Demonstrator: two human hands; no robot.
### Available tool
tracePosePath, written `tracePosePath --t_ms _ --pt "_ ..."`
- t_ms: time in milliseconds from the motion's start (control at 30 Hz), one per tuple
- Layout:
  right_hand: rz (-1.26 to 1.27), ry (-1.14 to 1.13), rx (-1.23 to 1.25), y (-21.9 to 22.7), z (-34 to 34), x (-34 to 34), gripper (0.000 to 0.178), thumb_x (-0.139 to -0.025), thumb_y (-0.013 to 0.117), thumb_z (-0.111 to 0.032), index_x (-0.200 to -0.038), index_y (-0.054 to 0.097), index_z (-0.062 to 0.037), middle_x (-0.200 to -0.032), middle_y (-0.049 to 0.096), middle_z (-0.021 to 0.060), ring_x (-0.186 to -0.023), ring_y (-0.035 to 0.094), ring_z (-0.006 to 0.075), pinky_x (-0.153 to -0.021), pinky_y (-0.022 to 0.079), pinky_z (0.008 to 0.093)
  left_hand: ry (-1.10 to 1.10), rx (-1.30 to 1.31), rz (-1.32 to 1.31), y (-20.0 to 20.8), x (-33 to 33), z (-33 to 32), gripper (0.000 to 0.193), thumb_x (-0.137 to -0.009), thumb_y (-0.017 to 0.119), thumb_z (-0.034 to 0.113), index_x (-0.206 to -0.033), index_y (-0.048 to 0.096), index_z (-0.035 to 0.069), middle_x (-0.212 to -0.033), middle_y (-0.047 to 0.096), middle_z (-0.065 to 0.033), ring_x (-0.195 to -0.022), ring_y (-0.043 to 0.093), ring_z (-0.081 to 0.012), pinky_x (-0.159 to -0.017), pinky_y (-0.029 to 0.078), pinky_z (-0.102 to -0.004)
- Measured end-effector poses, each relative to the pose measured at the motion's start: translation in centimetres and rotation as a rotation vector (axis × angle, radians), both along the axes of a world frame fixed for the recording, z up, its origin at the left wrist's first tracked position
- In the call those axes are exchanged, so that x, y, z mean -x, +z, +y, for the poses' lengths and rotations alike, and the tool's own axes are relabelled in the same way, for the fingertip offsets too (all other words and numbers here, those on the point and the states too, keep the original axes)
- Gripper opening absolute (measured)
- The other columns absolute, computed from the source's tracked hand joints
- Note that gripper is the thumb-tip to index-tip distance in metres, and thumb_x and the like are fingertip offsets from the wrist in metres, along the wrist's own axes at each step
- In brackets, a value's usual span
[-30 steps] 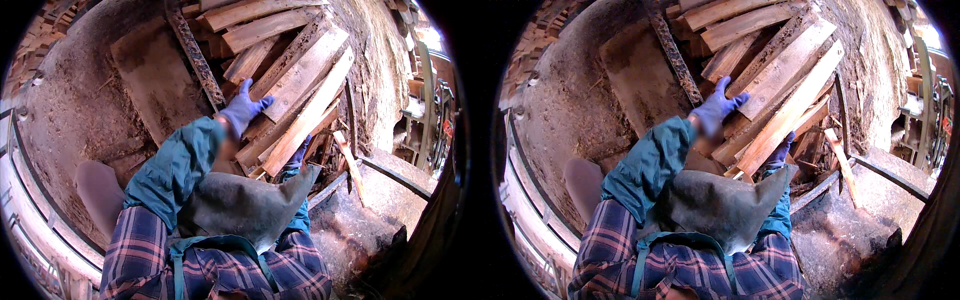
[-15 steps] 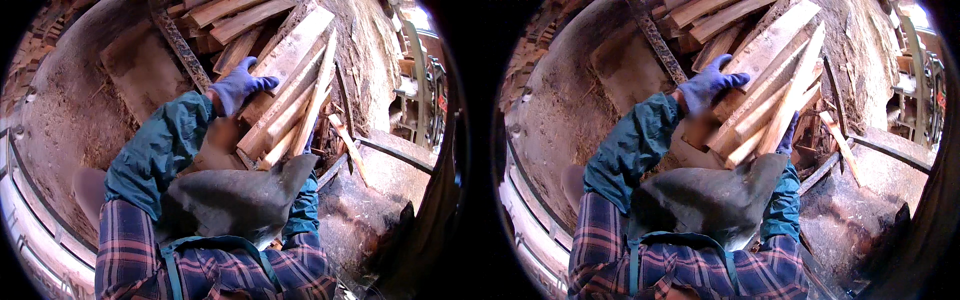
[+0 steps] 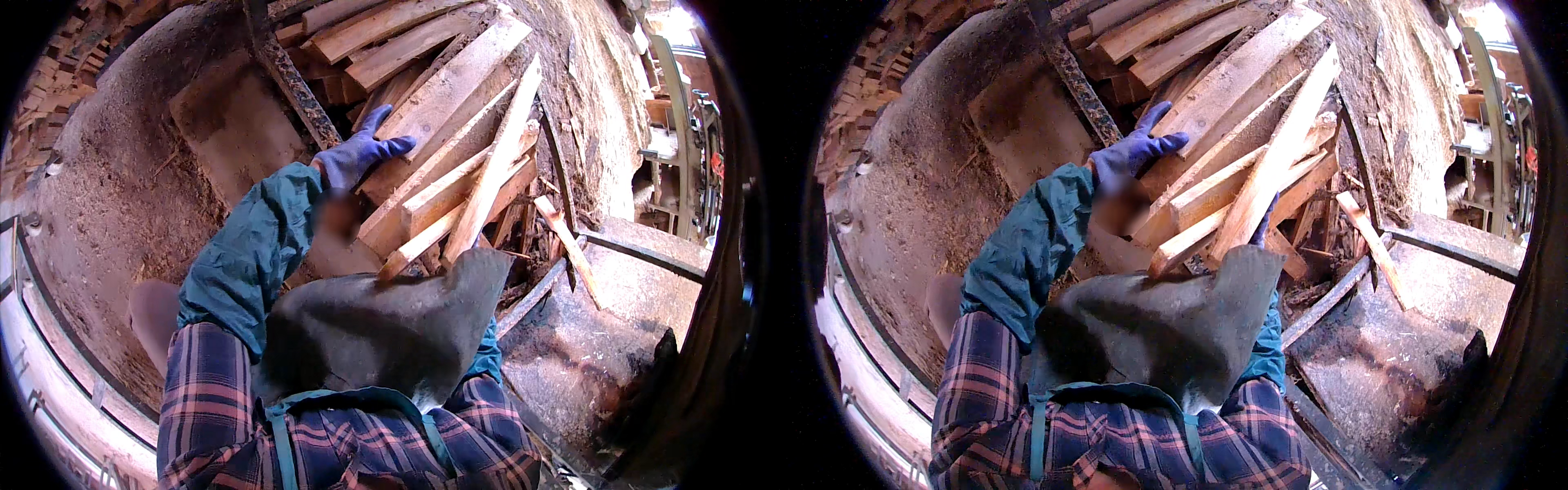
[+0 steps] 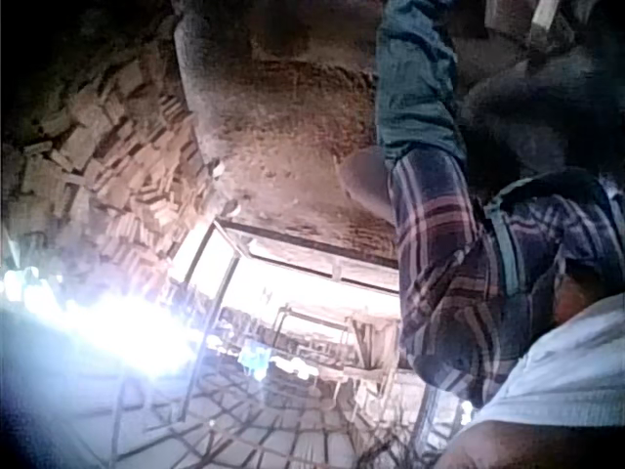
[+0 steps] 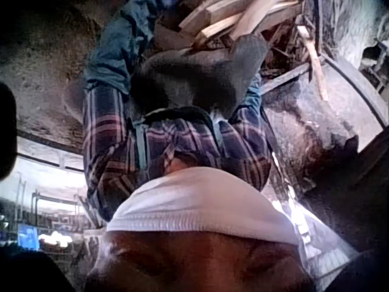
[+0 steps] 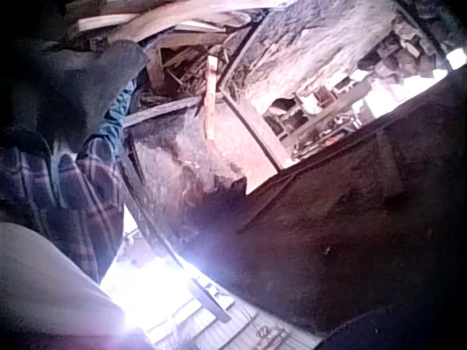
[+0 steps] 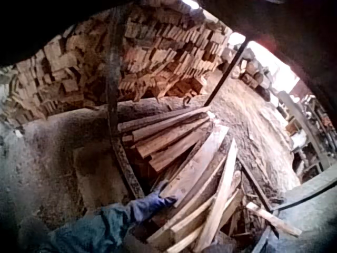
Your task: The person picks up wooden planks from a pile and stacks them onto a metal rack. They repeatedly lift planks, align them, and place them in a growing stack, occasionally adjusting the alignment of the wood.
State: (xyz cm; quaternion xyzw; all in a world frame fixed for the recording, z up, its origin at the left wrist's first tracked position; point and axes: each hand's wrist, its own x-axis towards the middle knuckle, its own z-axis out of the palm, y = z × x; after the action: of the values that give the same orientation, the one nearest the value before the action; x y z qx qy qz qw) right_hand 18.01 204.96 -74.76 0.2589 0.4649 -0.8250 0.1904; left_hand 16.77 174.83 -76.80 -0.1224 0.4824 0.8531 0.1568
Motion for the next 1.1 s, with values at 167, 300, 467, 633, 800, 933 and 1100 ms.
tracePosePath --t_ms 167,300,467,633,800,933,1100 --pt "-0.003 -0.036 -0.031 1.1 -0.2 -1.7 0.079 -0.089 0.05 -0.068 -0.143 0.045 -0.0103 -0.135 0.056 0.0101 -0.119 0.055 0.0301 -0.104 0.044 0.0443 0.067 -0.169 -0.021 2.4 0.2 0.2 0.089 -0.082 0.08 0.015 -0.152 0.025 0.011 -0.108 0.066 -0.0099 -0.096 0.062 -0.0159 -0.087 0.049 -0.0274" --pt "-0.027 -0.057 -0.026 1.1 -1.1 -4.0 0.079 -0.089 0.05 -0.068 -0.143 0.045 -0.0101 -0.134 0.056 0.0101 -0.119 0.055 0.03 -0.103 0.045 0.0442 0.039 -0.377 -0.142 4.1 -2.4 -3.2 0.084 -0.081 0.077 0.006 -0.15 0.029 0.01 -0.112 0.062 -0.0102 -0.099 0.06 -0.018 -0.087 0.05 -0.03" --pt "-0.03 -0.102 -0.009 1.7 -1.2 -6.1 0.079 -0.089 0.05 -0.068 -0.143 0.045 -0.0099 -0.134 0.057 0.0101 -0.119 0.056 0.0299 -0.103 0.045 0.0439 -0.061 -0.306 -0.164 9.2 -10.5 -9.4 0.082 -0.082 0.075 0.004 -0.149 0.029 0.007 -0.115 0.061 -0.0104 -0.102 0.06 -0.0218 -0.092 0.049 -0.032" --pt "-0.042 -0.099 0.006 1.0 -2.5 -7.1 0.079 -0.089 0.05 -0.068 -0.142 0.046 -0.0097 -0.134 0.057 0.01 -0.119 0.056 0.0298 -0.103 0.045 0.0437 -0.2 -0.004 -0.068 7.1 -14.3 -12.3 0.088 -0.081 0.08 0.024 -0.151 0.028 0.007 -0.143 0.044 -0.0099 -0.133 0.039 -0.0223 -0.112 0.031 -0.036" --pt "-0.001 -0.032 -0.015 2.1 -3.2 -3.2 0.079 -0.089 0.05 -0.069 -0.142 0.046 -0.0094 -0.134 0.057 0.01 -0.118 0.056 0.0297 -0.102 0.046 0.0435 -0.417 -0.054 -0.103 4.7 -10.1 -16.0 0.088 -0.087 0.07 0.051 -0.152 0.028 0.009 -0.145 0.043 -0.0067 -0.132 0.04 -0.0196 -0.111 0.033 -0.0339" --pt "0.051 0.069 -0.065 3.9 -3.7 1.3 0.079 -0.089 0.05 -0.069 -0.142 0.046 -0.0092 -0.133 0.058 0.01 -0.118 0.057 0.0296 -0.102 0.046 0.0433 -0.463 0.173 -0.042 4.7 -5.5 -15.0 0.093 -0.086 0.063 0.064 -0.152 0.028 0.008 -0.148 0.04 -0.0076 -0.135 0.037 -0.0212 -0.113 0.031 -0.0337" --pt "0.076 0.098 -0.087 4.9 -3.8 2.5 0.08 -0.089 0.05 -0.069 -0.142 0.046 -0.009 -0.133 0.058 0.01 -0.118 0.057 0.0295 -0.102 0.046 0.0431 -0.199 0.708 0.287 5.9 -5.9 -11.1 0.085 -0.086 0.066 0.056 -0.149 0.036 0.007 -0.149 0.04 -0.0185 -0.14 0.035 -0.0313 -0.115 0.03 -0.0384"
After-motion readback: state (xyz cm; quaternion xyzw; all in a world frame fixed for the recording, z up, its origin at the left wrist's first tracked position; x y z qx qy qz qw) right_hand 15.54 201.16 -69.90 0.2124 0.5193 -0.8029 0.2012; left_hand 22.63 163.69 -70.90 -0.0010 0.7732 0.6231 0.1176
